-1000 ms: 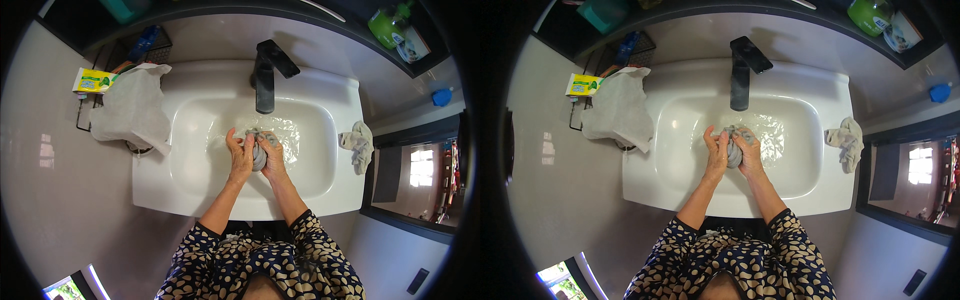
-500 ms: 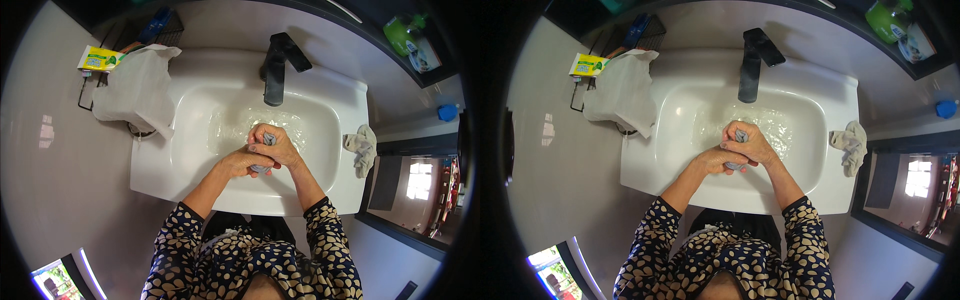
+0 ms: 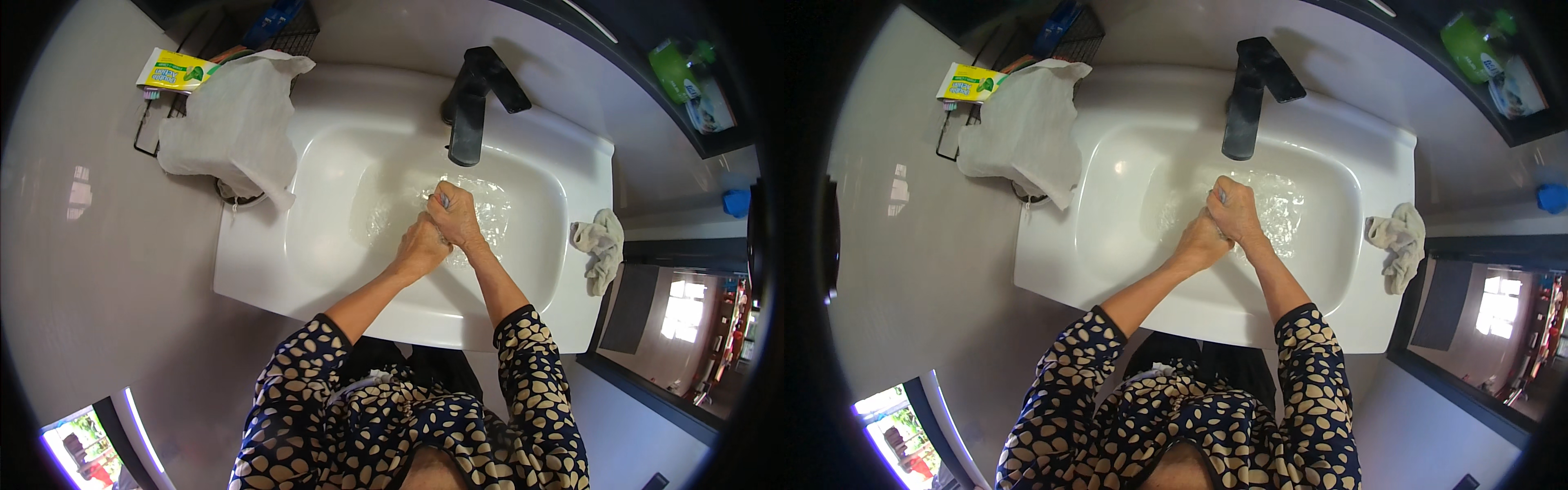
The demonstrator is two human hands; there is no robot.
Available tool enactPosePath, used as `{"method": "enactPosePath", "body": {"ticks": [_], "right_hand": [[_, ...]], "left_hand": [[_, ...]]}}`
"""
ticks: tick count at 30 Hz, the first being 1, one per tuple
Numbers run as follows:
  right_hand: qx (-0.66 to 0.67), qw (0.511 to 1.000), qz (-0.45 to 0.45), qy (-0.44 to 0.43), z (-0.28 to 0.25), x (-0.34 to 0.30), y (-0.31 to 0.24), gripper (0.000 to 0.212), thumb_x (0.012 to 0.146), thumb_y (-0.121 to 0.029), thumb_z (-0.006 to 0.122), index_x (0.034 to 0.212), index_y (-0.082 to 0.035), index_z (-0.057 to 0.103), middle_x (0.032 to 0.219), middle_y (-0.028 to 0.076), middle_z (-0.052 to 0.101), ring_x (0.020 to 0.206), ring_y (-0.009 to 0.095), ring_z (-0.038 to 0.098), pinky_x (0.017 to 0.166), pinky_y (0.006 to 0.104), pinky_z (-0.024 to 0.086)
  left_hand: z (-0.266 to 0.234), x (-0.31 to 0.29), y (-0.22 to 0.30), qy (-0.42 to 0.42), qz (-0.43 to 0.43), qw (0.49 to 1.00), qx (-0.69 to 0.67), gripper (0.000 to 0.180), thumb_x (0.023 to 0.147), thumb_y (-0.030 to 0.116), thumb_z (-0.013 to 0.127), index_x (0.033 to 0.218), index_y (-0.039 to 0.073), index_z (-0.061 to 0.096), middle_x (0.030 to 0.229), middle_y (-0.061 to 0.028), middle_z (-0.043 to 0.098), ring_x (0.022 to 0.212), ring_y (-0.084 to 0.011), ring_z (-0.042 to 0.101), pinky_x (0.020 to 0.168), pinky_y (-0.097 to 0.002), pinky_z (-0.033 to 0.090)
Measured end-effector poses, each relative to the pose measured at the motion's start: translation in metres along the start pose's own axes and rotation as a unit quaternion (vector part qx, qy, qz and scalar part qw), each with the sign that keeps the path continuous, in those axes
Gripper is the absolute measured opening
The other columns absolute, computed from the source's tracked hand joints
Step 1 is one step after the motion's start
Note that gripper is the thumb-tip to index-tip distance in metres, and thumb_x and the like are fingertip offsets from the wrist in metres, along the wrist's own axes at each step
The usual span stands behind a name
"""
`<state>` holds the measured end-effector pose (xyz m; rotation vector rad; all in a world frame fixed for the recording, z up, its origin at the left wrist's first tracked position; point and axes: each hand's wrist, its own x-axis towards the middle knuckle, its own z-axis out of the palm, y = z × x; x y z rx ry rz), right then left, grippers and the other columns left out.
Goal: The person wipes a bathroom wall with a cloth, then rinses and wrings the cloth in a sink. They continue wiping the wall and window sill, repeatedly rinsing and wringing the cloth to clean the surfaces.
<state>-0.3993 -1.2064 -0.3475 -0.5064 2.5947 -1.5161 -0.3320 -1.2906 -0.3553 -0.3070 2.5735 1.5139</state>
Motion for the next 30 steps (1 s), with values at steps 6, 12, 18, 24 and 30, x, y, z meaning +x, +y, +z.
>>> {"method": "enactPosePath", "body": {"ticks": [6,12,18,24,30], "right_hand": [[-0.004,0.995,0.036,0.090,0.016,-0.009,0.010,0.021,0.078,-0.016,0.061,0.073,-0.002,0.047,0.064,0.006,0.048,0.059,0.017,0.047,0.057,0.0322,0.042],[0.389,0.903,0.129,0.127,-0.003,-0.024,0.017,0.011,0.079,-0.001,0.061,0.088,-0.003,0.054,0.078,0.001,0.052,0.070,0.008,0.049,0.063,0.0210,0.042],[0.313,0.947,-0.001,0.070,-0.013,-0.041,-0.049,0.008,0.082,-0.003,0.060,0.089,-0.001,0.060,0.084,0.004,0.057,0.075,0.011,0.053,0.068,0.0254,0.045],[0.302,0.941,-0.082,-0.126,-0.036,-0.048,-0.089,0.022,0.079,-0.005,0.060,0.059,0.003,0.056,0.068,0.006,0.056,0.067,0.011,0.051,0.062,0.0243,0.042],[0.182,0.973,-0.104,-0.098,-0.051,-0.036,-0.116,0.034,0.082,-0.011,0.062,0.054,0.000,0.044,0.057,0.002,0.048,0.054,0.007,0.043,0.051,0.0241,0.037]], "left_hand": [[0.008,0.010,-0.013,0.022,0.020,0.992,0.123,0.044,0.074,0.013,0.066,0.107,-0.005,0.043,0.095,-0.0261,0.058,0.089,-0.0407,0.059,0.070,-0.0464,0.049],[-0.051,-0.005,0.026,-0.235,-0.070,0.953,-0.179,0.052,0.078,0.020,0.067,0.118,0.002,0.039,0.105,-0.0129,0.057,0.094,-0.0303,0.058,0.071,-0.0451,0.050],[-0.059,-0.017,0.007,-0.318,-0.200,0.733,-0.567,0.051,0.080,0.012,0.064,0.124,0.006,0.039,0.115,-0.0143,0.050,0.104,-0.0338,0.055,0.085,-0.0585,0.047],[-0.086,-0.031,0.034,-0.474,-0.149,0.727,-0.475,0.031,0.078,0.005,0.063,0.107,0.001,0.052,0.097,-0.0144,0.058,0.082,-0.0282,0.064,0.053,-0.0330,0.058],[-0.102,-0.038,0.068,-0.459,-0.130,0.792,-0.381,0.017,0.076,0.010,0.069,0.084,0.005,0.055,0.070,-0.0033,0.057,0.053,-0.0057,0.049,0.034,-0.0180,0.033]]}}
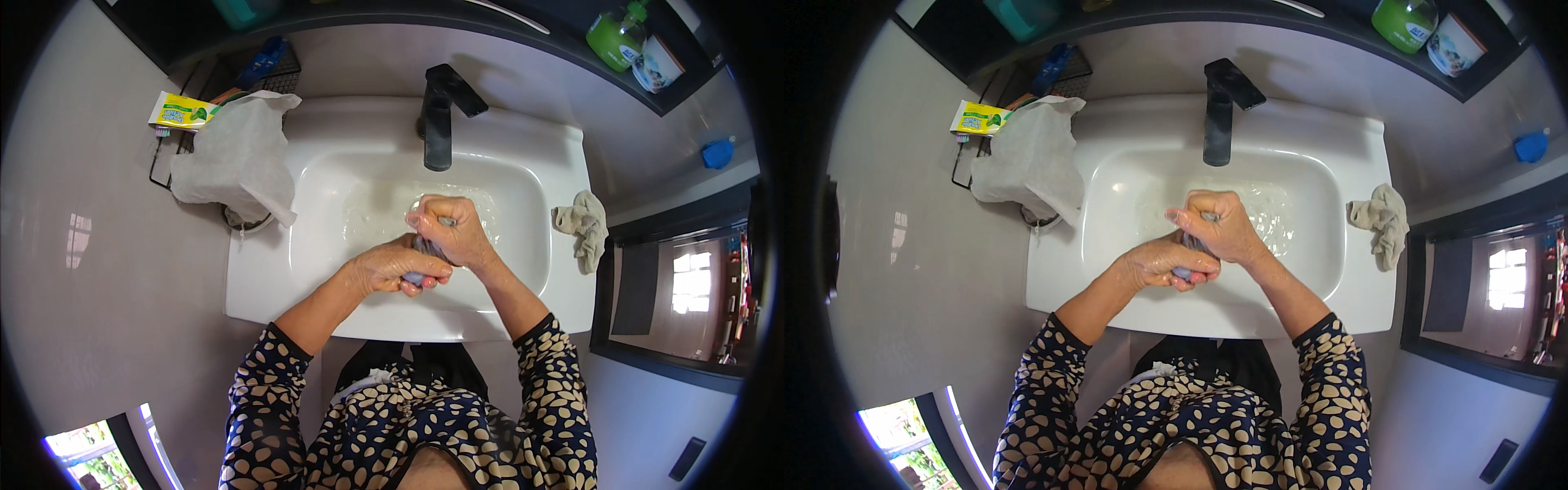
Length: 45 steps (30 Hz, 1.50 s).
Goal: The person wipes a bathroom wall with a cloth, then rinses and wrings the cloth in a sink. They continue wiping the wall and window sill, repeatedly rinsing and wringing the cloth to clean the surfaces.
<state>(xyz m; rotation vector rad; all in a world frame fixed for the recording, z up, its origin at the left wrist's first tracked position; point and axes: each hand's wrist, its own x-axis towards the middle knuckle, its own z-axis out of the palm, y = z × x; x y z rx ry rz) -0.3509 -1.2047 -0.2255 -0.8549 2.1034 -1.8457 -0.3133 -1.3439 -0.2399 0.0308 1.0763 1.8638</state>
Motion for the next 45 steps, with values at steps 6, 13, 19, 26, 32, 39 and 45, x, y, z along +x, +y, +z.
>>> {"method": "enactPosePath", "body": {"ticks": [6,13,19,26,32,39,45], "right_hand": [[-0.108,0.994,-0.015,0.016,-0.002,0.021,-0.013,0.044,0.088,-0.024,0.056,0.053,-0.001,0.042,0.047,0.000,0.037,0.046,0.008,0.032,0.044,0.0283,0.031],[-0.151,0.988,0.006,0.040,0.001,0.037,0.005,0.048,0.089,-0.026,0.054,0.051,-0.002,0.036,0.045,-0.001,0.032,0.046,0.010,0.027,0.044,0.0310,0.027],[-0.205,0.974,0.031,0.089,0.004,0.039,0.015,0.045,0.088,-0.024,0.052,0.056,0.002,0.035,0.046,0.008,0.031,0.046,0.014,0.026,0.045,0.0354,0.028],[-0.269,0.941,-0.009,0.206,0.013,0.029,0.065,0.040,0.088,-0.023,0.051,0.061,0.004,0.042,0.050,0.015,0.037,0.048,0.018,0.031,0.048,0.0375,0.033],[0.100,0.975,0.112,0.163,0.002,0.003,0.060,0.025,0.086,-0.023,0.057,0.076,-0.001,0.058,0.079,0.009,0.059,0.072,0.014,0.051,0.066,0.0303,0.043],[0.289,0.952,0.087,0.054,-0.010,-0.018,0.035,0.024,0.084,-0.019,0.063,0.070,-0.002,0.055,0.072,0.006,0.053,0.075,0.018,0.054,0.072,0.0307,0.047],[0.242,0.969,0.036,0.025,0.004,-0.016,0.008,0.028,0.082,-0.014,0.062,0.059,-0.006,0.048,0.068,0.005,0.050,0.067,0.014,0.051,0.059,0.0277,0.047]], "left_hand": [[0.018,0.001,0.023,0.117,0.015,0.986,0.117,0.019,0.074,0.008,0.071,0.075,0.006,0.052,0.060,0.0021,0.047,0.045,-0.0030,0.040,0.035,-0.0182,0.020],[0.007,0.017,0.024,0.214,0.001,0.957,0.194,0.014,0.068,0.002,0.061,0.065,0.009,0.049,0.053,0.0023,0.044,0.041,-0.0037,0.040,0.033,-0.0202,0.022],[-0.018,0.044,0.008,0.272,0.074,0.901,0.330,0.012,0.069,0.012,0.062,0.066,0.004,0.053,0.058,-0.0050,0.053,0.050,-0.0155,0.050,0.044,-0.0318,0.037],[-0.031,0.076,-0.030,0.421,0.103,0.760,0.483,0.031,0.071,0.027,0.067,0.088,0.002,0.063,0.093,-0.0172,0.065,0.092,-0.0350,0.061,0.077,-0.0435,0.048],[-0.040,0.045,-0.023,0.167,0.013,0.956,0.241,0.026,0.074,0.018,0.065,0.092,0.001,0.058,0.074,-0.0072,0.060,0.066,-0.0155,0.057,0.052,-0.0261,0.043],[-0.030,0.014,-0.035,-0.068,0.055,0.986,-0.141,0.055,0.077,0.018,0.063,0.122,-0.004,0.041,0.109,-0.0176,0.053,0.104,-0.0319,0.057,0.064,-0.0306,0.056],[-0.017,0.012,-0.045,-0.117,0.059,0.967,-0.220,0.056,0.075,0.016,0.068,0.121,-0.003,0.042,0.110,-0.0238,0.054,0.084,-0.0275,0.061,0.049,-0.0243,0.053]]}}
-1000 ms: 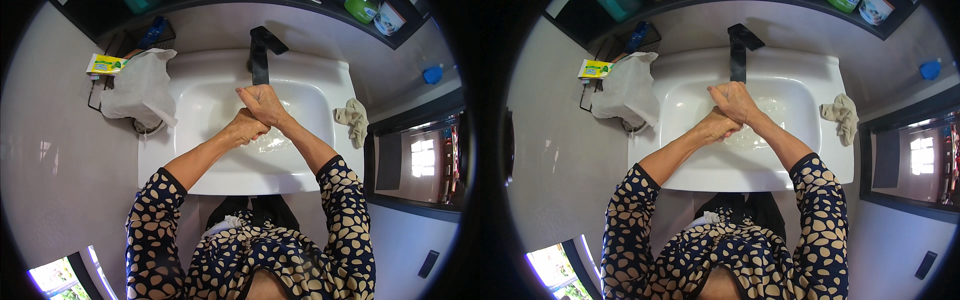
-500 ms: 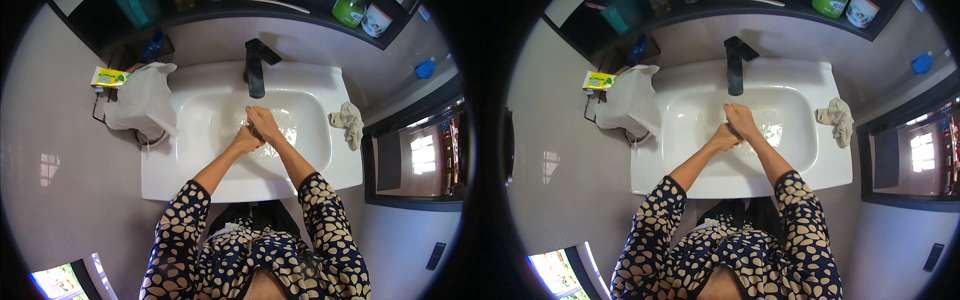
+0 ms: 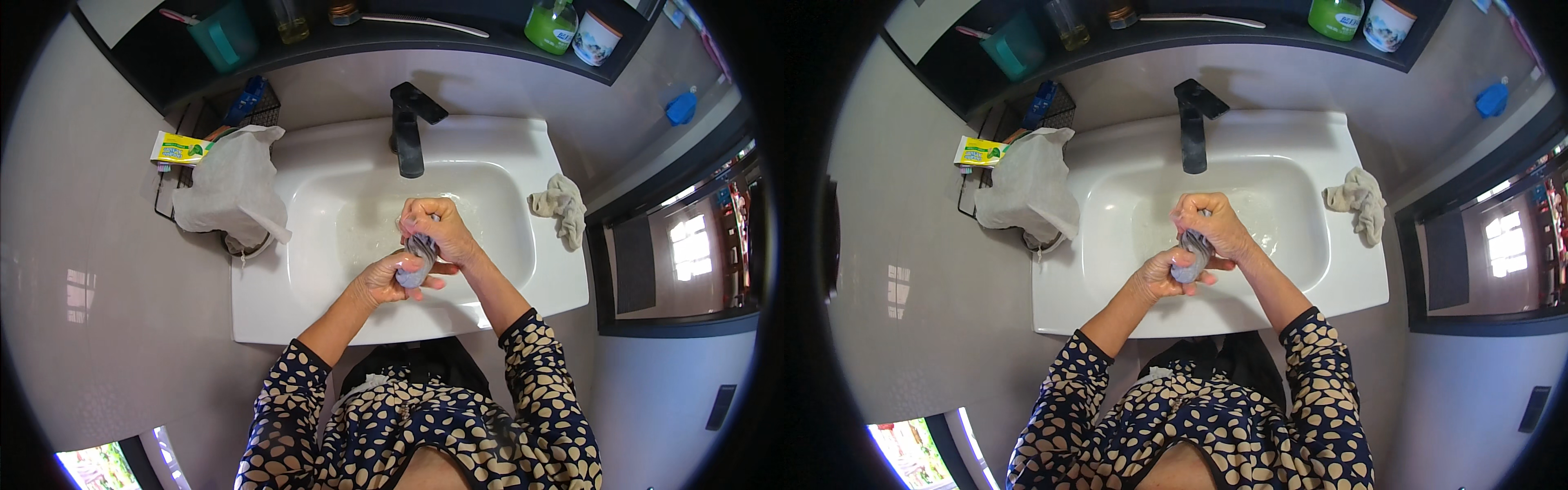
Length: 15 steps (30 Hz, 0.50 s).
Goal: The person wipes a bathroom wall with a cloth, then rinses and wrings the cloth in a sink. They continue wiping the wall and window sill, repeatedly rinsing and wringing the cloth to clean the surfaces.
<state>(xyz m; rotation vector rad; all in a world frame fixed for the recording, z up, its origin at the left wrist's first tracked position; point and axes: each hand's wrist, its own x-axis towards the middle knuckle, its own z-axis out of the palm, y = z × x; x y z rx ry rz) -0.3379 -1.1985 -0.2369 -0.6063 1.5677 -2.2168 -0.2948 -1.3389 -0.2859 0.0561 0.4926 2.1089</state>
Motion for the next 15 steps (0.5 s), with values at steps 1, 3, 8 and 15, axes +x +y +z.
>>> {"method": "enactPosePath", "body": {"ticks": [1,3,8,15], "right_hand": [[-0.087,0.996,-0.005,0.006,0.005,0.001,-0.006,0.033,0.081,-0.012,0.062,0.055,-0.007,0.042,0.063,0.001,0.048,0.061,0.009,0.048,0.053,0.0247,0.042],[-0.223,0.974,-0.033,-0.002,0.006,0.003,-0.013,0.038,0.080,-0.013,0.063,0.054,-0.006,0.038,0.058,-0.002,0.046,0.056,0.007,0.044,0.050,0.0235,0.038],[-0.330,0.943,-0.028,-0.006,0.023,0.022,-0.036,0.047,0.081,-0.017,0.065,0.052,-0.007,0.029,0.049,-0.005,0.031,0.050,0.004,0.028,0.043,0.0238,0.026],[-0.411,0.903,-0.101,0.081,0.026,0.052,-0.041,0.032,0.074,-0.010,0.056,0.053,0.002,0.037,0.045,0.011,0.038,0.044,0.017,0.031,0.044,0.0358,0.032]], "left_hand": [[-0.005,0.002,0.002,-0.006,-0.013,1.000,0.015,0.054,0.074,0.015,0.068,0.118,-0.003,0.043,0.108,-0.0229,0.055,0.075,-0.0225,0.061,0.044,-0.0219,0.050],[0.020,-0.002,0.013,0.040,-0.051,0.996,0.056,0.040,0.074,0.011,0.069,0.106,-0.001,0.048,0.087,-0.0127,0.058,0.050,-0.0065,0.046,0.033,-0.0147,0.031],[0.056,-0.004,0.039,0.116,-0.085,0.965,0.220,0.017,0.079,0.007,0.065,0.085,0.003,0.050,0.063,0.0013,0.045,0.042,-0.0019,0.038,0.032,-0.0138,0.023],[0.075,0.006,0.061,0.237,-0.007,0.912,0.336,0.016,0.066,-0.001,0.060,0.065,0.007,0.047,0.054,0.0010,0.044,0.037,-0.0038,0.038,0.032,-0.0197,0.020]]}}
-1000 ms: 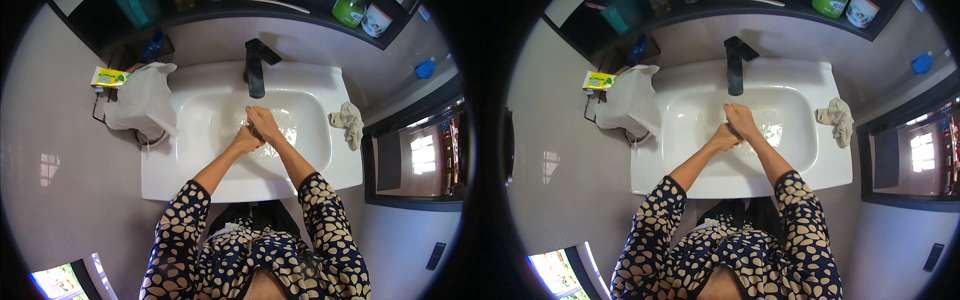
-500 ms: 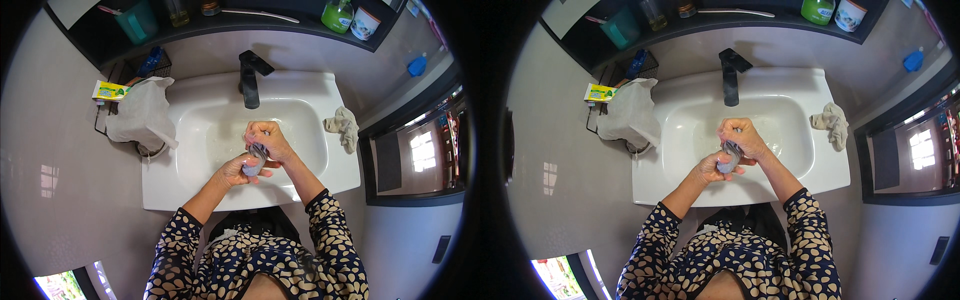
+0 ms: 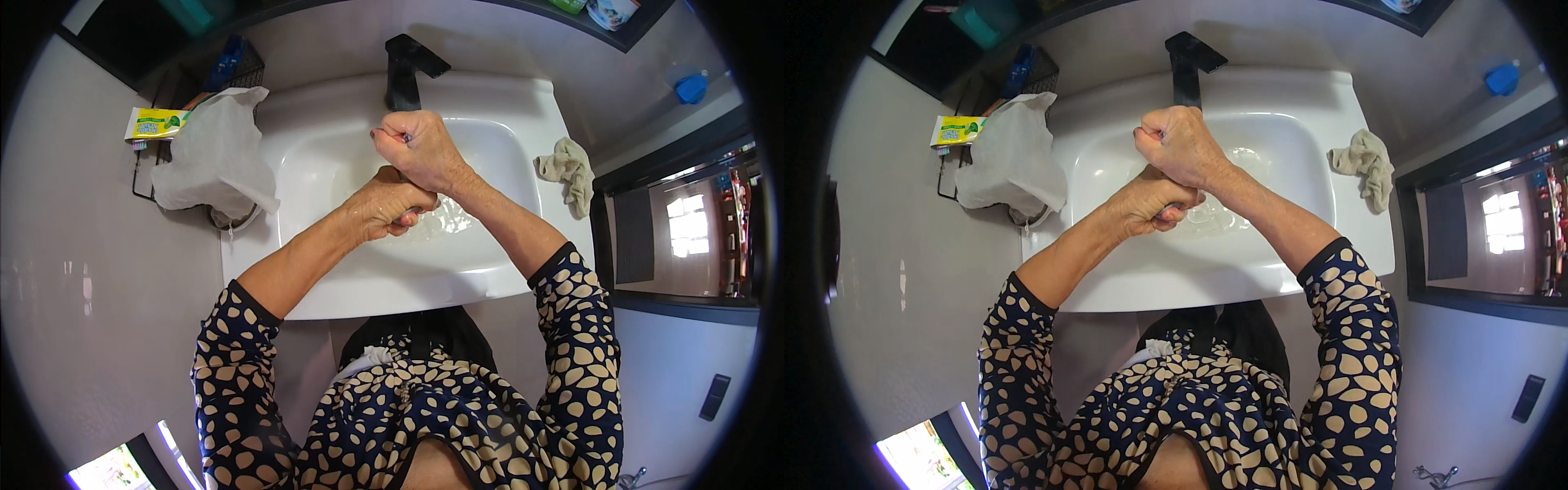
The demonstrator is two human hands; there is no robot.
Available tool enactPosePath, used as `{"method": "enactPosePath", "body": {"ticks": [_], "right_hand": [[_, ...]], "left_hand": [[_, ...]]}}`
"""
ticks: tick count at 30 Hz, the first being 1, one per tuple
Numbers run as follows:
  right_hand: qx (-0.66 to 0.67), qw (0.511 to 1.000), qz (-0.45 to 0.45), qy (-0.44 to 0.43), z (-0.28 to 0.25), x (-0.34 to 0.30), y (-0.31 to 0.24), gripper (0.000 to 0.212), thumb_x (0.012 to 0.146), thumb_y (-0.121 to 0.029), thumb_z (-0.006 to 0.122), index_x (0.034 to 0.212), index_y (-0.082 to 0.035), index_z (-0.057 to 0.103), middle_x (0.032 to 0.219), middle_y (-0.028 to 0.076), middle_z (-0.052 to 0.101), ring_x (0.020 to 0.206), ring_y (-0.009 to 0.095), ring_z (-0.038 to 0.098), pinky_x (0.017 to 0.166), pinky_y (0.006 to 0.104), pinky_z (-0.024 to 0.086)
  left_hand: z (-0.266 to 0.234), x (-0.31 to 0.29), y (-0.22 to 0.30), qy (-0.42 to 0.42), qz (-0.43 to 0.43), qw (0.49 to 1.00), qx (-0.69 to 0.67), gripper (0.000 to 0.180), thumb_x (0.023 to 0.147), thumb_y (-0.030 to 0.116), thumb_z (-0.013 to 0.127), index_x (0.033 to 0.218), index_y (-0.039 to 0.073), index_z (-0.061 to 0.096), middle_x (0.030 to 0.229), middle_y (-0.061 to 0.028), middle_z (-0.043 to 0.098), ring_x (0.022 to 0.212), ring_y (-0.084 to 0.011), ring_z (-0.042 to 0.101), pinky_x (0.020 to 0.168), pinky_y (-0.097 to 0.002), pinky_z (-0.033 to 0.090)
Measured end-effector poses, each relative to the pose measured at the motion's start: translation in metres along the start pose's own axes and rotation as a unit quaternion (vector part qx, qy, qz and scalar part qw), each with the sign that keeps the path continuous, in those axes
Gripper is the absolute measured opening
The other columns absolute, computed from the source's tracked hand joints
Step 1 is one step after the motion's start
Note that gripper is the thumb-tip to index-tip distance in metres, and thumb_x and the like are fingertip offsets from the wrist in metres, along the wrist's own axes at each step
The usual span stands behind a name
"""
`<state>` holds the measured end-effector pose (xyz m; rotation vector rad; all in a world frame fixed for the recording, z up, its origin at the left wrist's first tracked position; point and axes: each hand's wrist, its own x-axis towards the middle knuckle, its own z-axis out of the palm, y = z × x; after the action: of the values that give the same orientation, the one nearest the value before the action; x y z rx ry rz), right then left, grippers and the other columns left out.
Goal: The person wipes a bathroom wall with a cloth, then rinses and wrings the cloth in a sink. They continue wiping the wall and window sill, repeatedly rinsing and wringing the cloth to clean the surfaces.
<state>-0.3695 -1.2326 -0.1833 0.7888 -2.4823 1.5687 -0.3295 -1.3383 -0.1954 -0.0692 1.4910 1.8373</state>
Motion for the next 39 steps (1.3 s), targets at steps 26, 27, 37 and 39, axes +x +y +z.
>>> {"method": "enactPosePath", "body": {"ticks": [26,27,37,39], "right_hand": [[0.042,0.997,0.063,-0.015,0.025,-0.036,0.080,0.017,0.076,-0.019,0.058,0.089,-0.008,0.057,0.098,0.009,0.054,0.084,0.021,0.052,0.070,0.0340,0.044],[0.048,0.998,0.009,-0.028,0.015,-0.041,0.072,0.024,0.075,-0.019,0.058,0.097,-0.009,0.058,0.110,0.010,0.052,0.093,0.023,0.052,0.075,0.0344,0.044],[-0.407,0.837,-0.323,-0.172,-0.010,-0.086,0.023,0.050,0.075,-0.018,0.062,0.122,-0.025,0.047,0.104,0.006,0.053,0.092,0.025,0.052,0.069,0.0329,0.049],[-0.422,0.839,-0.272,-0.207,-0.002,-0.087,0.020,0.040,0.075,-0.019,0.061,0.114,-0.018,0.052,0.092,0.005,0.055,0.083,0.023,0.053,0.067,0.0325,0.049]], "left_hand": [[-0.031,0.029,-0.059,0.069,-0.071,0.993,0.063,0.012,0.075,0.016,0.062,0.078,0.006,0.055,0.067,-0.0049,0.054,0.049,-0.0092,0.048,0.037,-0.0228,0.028],[-0.038,0.023,-0.058,0.032,-0.074,0.997,0.006,0.011,0.074,0.016,0.062,0.076,0.007,0.055,0.065,-0.0041,0.053,0.046,-0.0080,0.045,0.037,-0.0213,0.026],[-0.031,-0.013,-0.062,-0.179,-0.111,0.977,0.033,0.018,0.069,0.007,0.065,0.065,0.011,0.048,0.055,0.0029,0.040,0.039,-0.0040,0.033,0.035,-0.0196,0.020],[-0.020,-0.021,-0.055,-0.162,-0.100,0.977,0.100,0.020,0.069,0.009,0.067,0.064,0.010,0.048,0.052,0.0024,0.040,0.039,-0.0053,0.033,0.035,-0.0213,0.022]]}}
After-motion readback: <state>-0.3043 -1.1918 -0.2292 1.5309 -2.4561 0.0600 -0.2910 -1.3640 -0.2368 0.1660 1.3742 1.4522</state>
